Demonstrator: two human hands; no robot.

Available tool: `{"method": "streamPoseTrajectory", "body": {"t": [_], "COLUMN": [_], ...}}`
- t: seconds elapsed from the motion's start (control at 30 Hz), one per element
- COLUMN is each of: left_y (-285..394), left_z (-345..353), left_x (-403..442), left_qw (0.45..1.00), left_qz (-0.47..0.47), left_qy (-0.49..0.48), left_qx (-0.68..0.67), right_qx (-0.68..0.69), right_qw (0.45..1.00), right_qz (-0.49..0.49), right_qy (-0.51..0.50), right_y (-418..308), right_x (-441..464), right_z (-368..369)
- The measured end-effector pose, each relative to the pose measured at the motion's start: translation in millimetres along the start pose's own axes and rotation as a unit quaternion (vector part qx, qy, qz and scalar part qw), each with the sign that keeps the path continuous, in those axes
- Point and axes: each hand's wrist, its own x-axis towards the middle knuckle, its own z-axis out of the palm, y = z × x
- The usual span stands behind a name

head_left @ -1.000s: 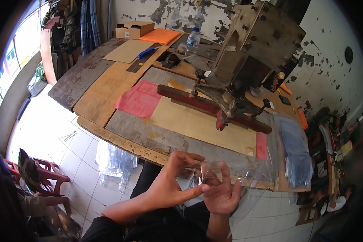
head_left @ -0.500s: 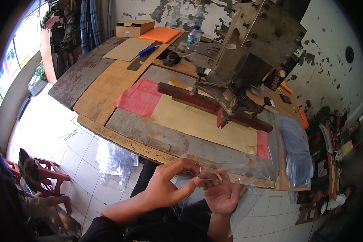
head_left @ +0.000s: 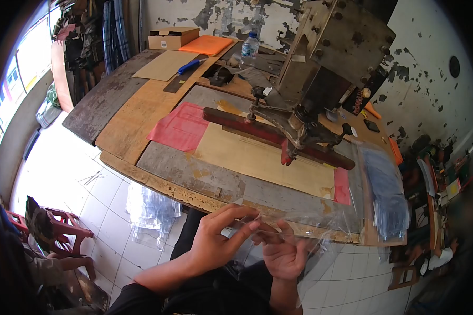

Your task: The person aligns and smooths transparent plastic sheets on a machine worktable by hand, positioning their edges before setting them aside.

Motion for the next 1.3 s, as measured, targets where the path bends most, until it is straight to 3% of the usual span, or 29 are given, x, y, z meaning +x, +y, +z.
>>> {"method": "streamPoseTrajectory", "body": {"t": [0.13,0.2,0.37,0.43,0.47,0.53,0.6,0.7,0.73,0.77,0.8,0.83,0.87,0.93,0.97,1.03,1.1,1.13,1.2,1.23,1.3], "left_y": [-0.8,-3.1,-13.2,-15.6,-15.5,-16.3,-12.1,-5.1,-2.4,1.2,4.8,7.6,5.9,7.7,9.2,16.9,19.7,22.4,27.0,23.1,11.6], "left_z": [-2.6,1.6,1.7,-4.0,-9.4,-14.5,-16.3,-10.5,-6.3,-1.4,3.5,7.5,11.1,10.3,8.8,8.3,2.6,-2.0,-13.6,-17.2,-21.8], "left_x": [-0.8,-1.4,5.0,10.1,12.8,16.2,18.7,18.6,17.4,15.6,13.9,12.0,9.7,9.1,8.4,5.3,2.7,2.8,7.3,8.1,9.6], "left_qw": [0.999,0.979,0.962,0.958,0.957,0.951,0.961,0.977,0.983,0.983,0.984,0.984,0.991,0.995,0.994,0.996,0.994,0.994,0.989,0.989,0.975], "left_qz": [-0.028,-0.177,-0.156,-0.144,-0.148,-0.144,-0.133,-0.100,-0.079,-0.079,-0.096,-0.112,-0.069,-0.025,0.017,0.003,-0.012,-0.013,-0.071,-0.070,-0.139], "left_qy": [-0.017,0.031,0.080,0.091,0.077,0.068,0.070,0.055,0.040,0.033,0.008,-0.017,-0.032,-0.072,-0.106,-0.094,-0.109,-0.108,-0.133,-0.132,-0.140], "left_qx": [0.024,-0.101,-0.209,-0.230,-0.238,-0.266,-0.233,-0.179,-0.158,-0.161,-0.151,-0.139,-0.112,-0.062,-0.011,-0.009,0.006,0.010,-0.007,-0.007,-0.106], "right_qx": [0.079,0.087,0.073,-0.176,-0.177,-0.386,-0.376,-0.346,-0.336,-0.322,-0.346,-0.380,-0.482,-0.638,-0.669,-0.694,-0.733,-0.730,-0.676,-0.677,-0.598], "right_qw": [0.997,0.995,0.984,0.924,0.924,0.843,0.760,0.770,0.807,0.877,0.912,0.914,0.852,0.754,0.731,0.710,0.675,0.678,0.686,0.686,0.744], "right_qz": [0.008,0.014,0.078,0.251,0.251,0.368,0.525,0.521,0.472,0.339,0.178,0.015,-0.050,-0.051,-0.053,-0.057,0.072,0.071,0.262,0.261,0.298], "right_qy": [0.018,0.039,0.146,0.229,0.228,0.077,0.066,0.126,0.112,0.113,0.133,0.144,0.197,0.146,0.127,0.104,-0.042,-0.043,-0.055,-0.057,0.020], "right_y": [5.1,10.7,18.8,11.4,1.7,-32.8,-85.3,-170.3,-192.2,-205.0,-194.8,-184.2,-168.3,-152.3,-142.2,-129.6,-121.2,-119.5,-117.1,-114.3,-110.2], "right_x": [-15.7,-35.5,-112.2,-141.7,-150.8,-162.7,-197.3,-179.2,-186.1,-212.4,-207.3,-200.3,-143.3,-61.1,-31.4,10.0,33.5,37.7,43.8,44.1,42.5], "right_z": [-8.1,-19.8,-36.6,-26.6,-21.5,-6.0,-14.3,12.8,8.1,-10.7,-11.3,-10.8,14.7,45.6,52.9,58.9,58.4,55.2,43.6,37.6,28.2]}}
